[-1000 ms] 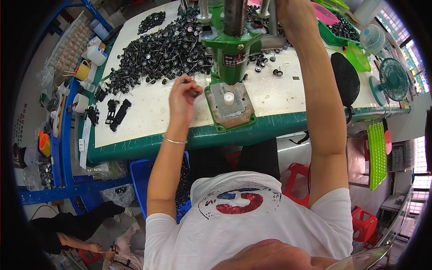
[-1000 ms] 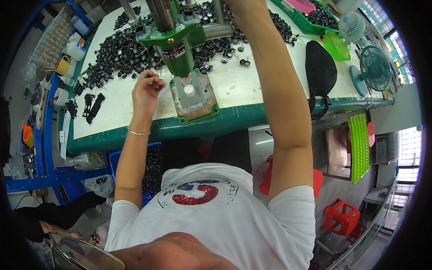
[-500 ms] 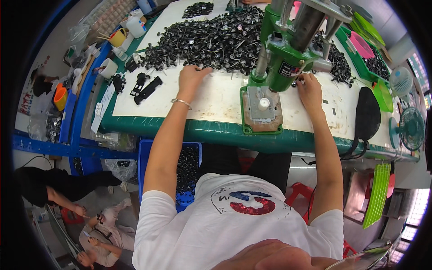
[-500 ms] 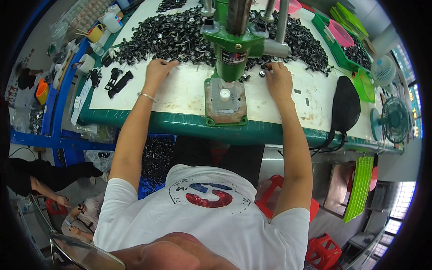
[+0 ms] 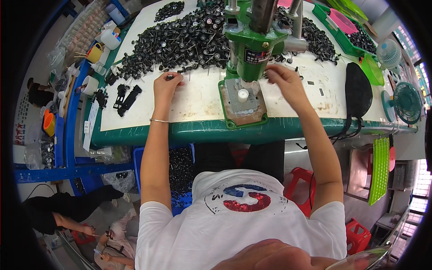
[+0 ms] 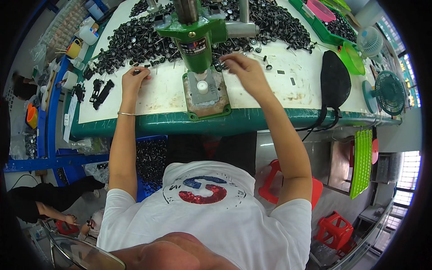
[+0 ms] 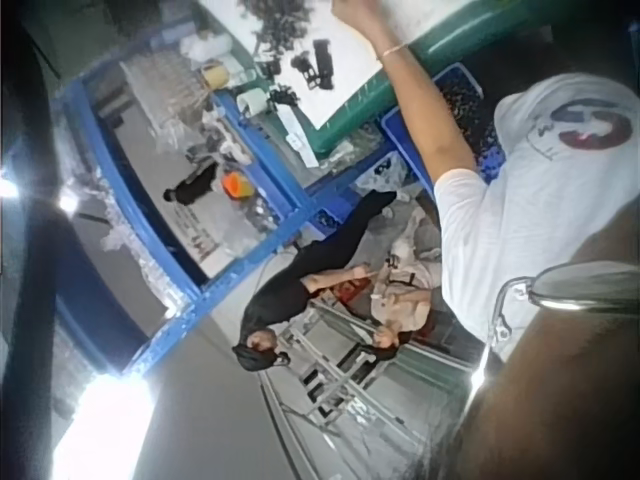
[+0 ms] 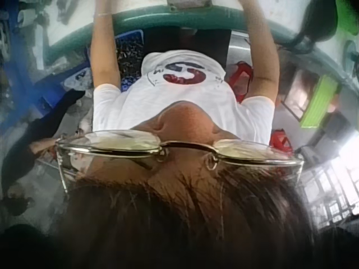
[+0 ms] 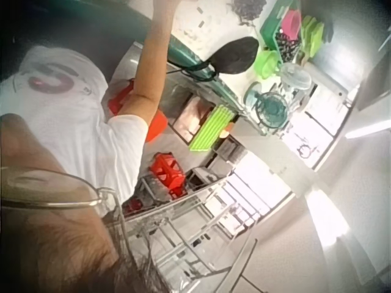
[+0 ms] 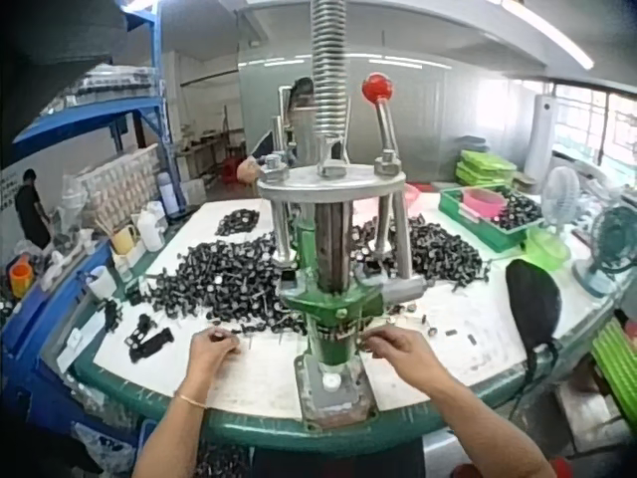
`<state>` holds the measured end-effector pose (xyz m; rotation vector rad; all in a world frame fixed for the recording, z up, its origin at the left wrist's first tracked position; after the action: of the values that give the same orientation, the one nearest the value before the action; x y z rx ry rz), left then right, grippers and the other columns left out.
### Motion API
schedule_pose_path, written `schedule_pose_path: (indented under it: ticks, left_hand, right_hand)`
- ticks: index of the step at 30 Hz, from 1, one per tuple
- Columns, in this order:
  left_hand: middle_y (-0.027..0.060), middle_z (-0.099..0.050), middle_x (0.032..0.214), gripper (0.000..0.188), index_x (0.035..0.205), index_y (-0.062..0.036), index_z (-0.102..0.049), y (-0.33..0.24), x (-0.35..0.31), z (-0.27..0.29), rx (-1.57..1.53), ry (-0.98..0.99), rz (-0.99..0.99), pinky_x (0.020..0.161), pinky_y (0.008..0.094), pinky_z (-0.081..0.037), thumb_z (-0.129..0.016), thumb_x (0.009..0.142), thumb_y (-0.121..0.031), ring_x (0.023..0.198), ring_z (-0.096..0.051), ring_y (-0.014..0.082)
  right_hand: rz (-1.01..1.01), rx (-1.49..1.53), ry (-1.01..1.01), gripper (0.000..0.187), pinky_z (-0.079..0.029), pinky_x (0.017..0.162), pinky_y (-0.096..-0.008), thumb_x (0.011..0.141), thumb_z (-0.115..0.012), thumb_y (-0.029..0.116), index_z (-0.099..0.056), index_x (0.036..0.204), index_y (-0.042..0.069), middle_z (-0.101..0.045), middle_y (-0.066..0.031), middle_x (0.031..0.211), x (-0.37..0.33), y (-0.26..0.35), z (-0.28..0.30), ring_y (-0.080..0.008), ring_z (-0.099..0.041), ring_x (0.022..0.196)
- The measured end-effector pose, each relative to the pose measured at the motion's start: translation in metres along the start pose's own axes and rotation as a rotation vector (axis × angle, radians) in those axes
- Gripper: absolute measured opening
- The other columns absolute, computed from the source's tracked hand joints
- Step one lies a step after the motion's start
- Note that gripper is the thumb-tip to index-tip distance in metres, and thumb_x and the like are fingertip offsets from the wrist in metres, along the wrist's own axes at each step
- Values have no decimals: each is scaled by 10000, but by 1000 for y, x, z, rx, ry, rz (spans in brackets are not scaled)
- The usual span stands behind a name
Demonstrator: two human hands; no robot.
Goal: The person assembles small plastic parts and metal components into assembled units using a manual press machine.
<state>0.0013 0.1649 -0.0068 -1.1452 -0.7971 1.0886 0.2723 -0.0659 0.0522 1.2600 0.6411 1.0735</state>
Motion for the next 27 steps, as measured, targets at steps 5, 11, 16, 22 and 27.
schedule_pose_path:
  ticks: [5, 11, 16, 22, 27]
  left_hand:
    - [33, -669, 747, 151, 917, -31, -663, -11, -31, -29, -230, 105, -39, 461, 171, -335, -714, 791, -95, 693, -662, 79]
    - [44, -680, 736, 158, 919, 4, -677, -44, -75, -61, -339, 313, -41, 448, 172, -331, -724, 789, -72, 667, -643, 60]
    - [22, -656, 710, 124, 908, -18, -701, -73, -105, -92, -370, 464, -147, 464, 157, -289, -714, 793, -62, 540, -449, 14]
    - [1, -658, 830, 114, 894, -9, -704, -77, -113, -112, -424, 490, -235, 620, 183, -418, -717, 781, -18, 718, -553, 47]
    - [7, -636, 835, 110, 861, 30, -684, -82, -116, -120, -428, 519, -214, 688, 206, -464, -719, 778, -32, 743, -580, 75]
  right_hand:
    - [-193, 125, 119, 223, -474, 740, -265, 914, -582, 182, -642, 1056, 20, -632, -37, 908, -17, -14, -45, -128, -579, 789]
    - [283, -292, -35, 229, -466, 728, -311, 903, -578, 157, -628, 1046, -14, -572, -115, 936, -33, 20, -59, -220, -586, 808]
    - [107, -116, 37, 257, -464, 729, -280, 914, -584, 176, -629, 1093, -2, -569, -75, 950, -28, 0, -52, -171, -578, 811]
    - [-14, 124, -16, 276, -455, 722, -230, 941, -557, 175, -623, 1160, 20, -601, -37, 911, -25, -9, -41, -103, -560, 781]
    - [23, 131, -222, 272, -434, 701, -233, 971, -503, 197, -623, 1133, 14, -639, -32, 869, -11, 19, 11, -89, -558, 721]
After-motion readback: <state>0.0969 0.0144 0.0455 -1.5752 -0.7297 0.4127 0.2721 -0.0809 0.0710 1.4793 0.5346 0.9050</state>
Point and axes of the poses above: each hand's wrist, its own x-axis towards the middle knuckle, its own z-axis out of the back of the hand, y = z × x, the point moved 6 cm from there along x, towards the middle knuckle
